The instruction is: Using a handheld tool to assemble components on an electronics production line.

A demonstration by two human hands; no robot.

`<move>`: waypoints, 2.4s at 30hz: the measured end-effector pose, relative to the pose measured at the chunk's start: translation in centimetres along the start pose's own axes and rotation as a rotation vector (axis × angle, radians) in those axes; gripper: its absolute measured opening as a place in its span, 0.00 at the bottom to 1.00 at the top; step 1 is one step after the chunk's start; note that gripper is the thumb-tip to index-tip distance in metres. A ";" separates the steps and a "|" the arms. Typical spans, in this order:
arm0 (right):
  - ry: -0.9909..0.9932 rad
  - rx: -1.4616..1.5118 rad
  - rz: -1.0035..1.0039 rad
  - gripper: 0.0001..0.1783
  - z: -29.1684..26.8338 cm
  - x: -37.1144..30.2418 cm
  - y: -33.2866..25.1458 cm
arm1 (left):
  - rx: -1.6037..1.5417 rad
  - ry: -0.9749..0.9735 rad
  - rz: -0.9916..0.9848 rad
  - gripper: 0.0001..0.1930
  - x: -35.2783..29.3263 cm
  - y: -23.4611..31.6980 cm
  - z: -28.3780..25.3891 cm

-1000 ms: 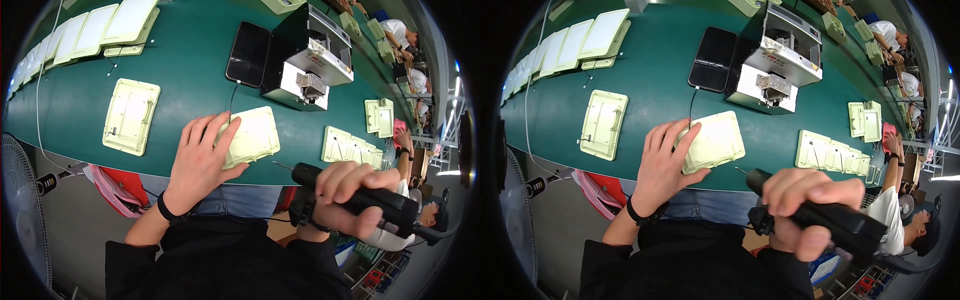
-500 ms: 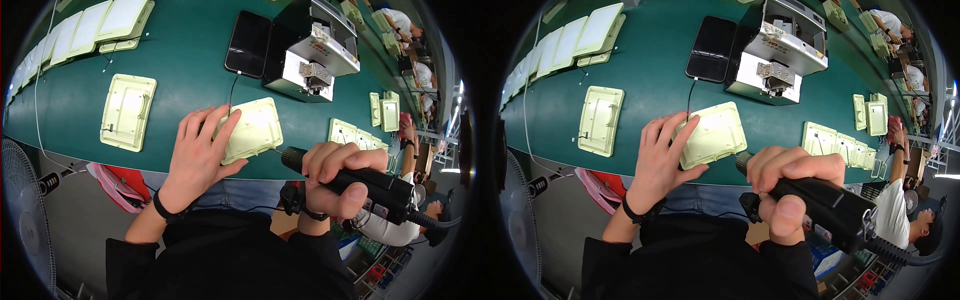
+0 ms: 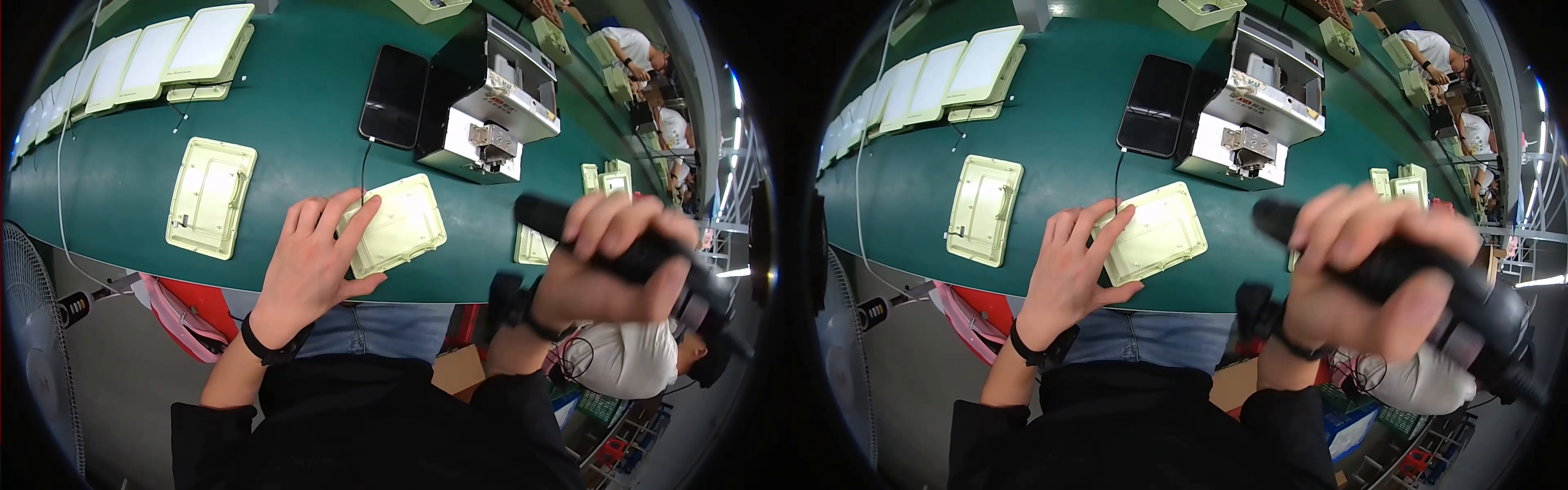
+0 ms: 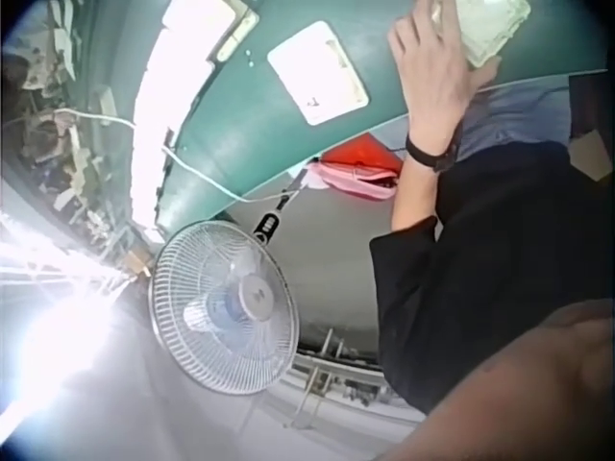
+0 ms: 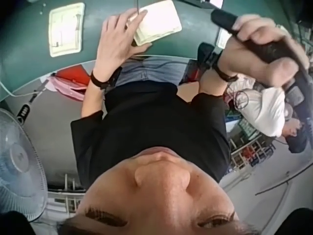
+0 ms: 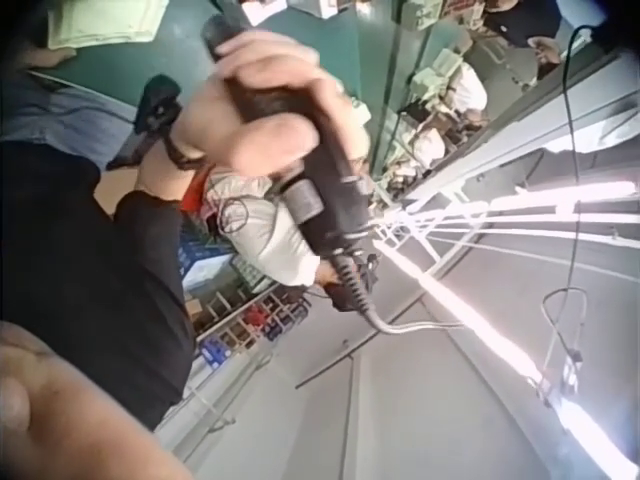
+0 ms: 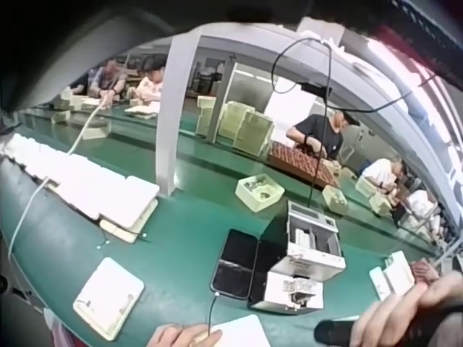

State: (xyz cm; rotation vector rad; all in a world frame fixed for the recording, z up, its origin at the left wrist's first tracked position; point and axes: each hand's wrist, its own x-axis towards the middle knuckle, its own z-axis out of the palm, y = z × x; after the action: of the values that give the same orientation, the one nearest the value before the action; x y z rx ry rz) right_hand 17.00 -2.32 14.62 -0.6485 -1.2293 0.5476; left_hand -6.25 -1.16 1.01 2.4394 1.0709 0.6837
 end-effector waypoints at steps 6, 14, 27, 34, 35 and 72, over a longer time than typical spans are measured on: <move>0.254 -0.331 -0.031 0.17 0.8 3.2 4.7 | 0.005 -0.007 -0.037 0.46 -0.9 -0.4 -0.8; 0.142 0.002 0.052 0.17 2.7 -3.5 2.1 | -0.032 0.018 -0.026 0.46 -2.7 -2.6 0.0; -0.252 0.113 0.302 0.25 6.3 -9.7 1.9 | -0.047 0.026 -0.017 0.46 -3.7 -3.3 -0.3; -0.293 0.141 0.285 0.26 7.2 -11.1 3.0 | -0.040 0.017 -0.008 0.46 -4.7 -4.9 0.3; -0.295 0.136 0.281 0.26 7.3 -11.3 3.2 | -0.039 0.019 -0.003 0.46 -4.8 -5.2 0.5; 0.073 0.539 0.164 0.22 -6.1 -4.3 -24.4 | -0.496 0.611 -0.681 0.17 -9.0 13.4 -19.0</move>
State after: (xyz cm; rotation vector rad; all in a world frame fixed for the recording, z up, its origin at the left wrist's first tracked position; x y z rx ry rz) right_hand 22.70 -23.38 27.87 -0.3069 -0.9069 0.9429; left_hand -14.78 -13.58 20.89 1.3344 1.5948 1.2813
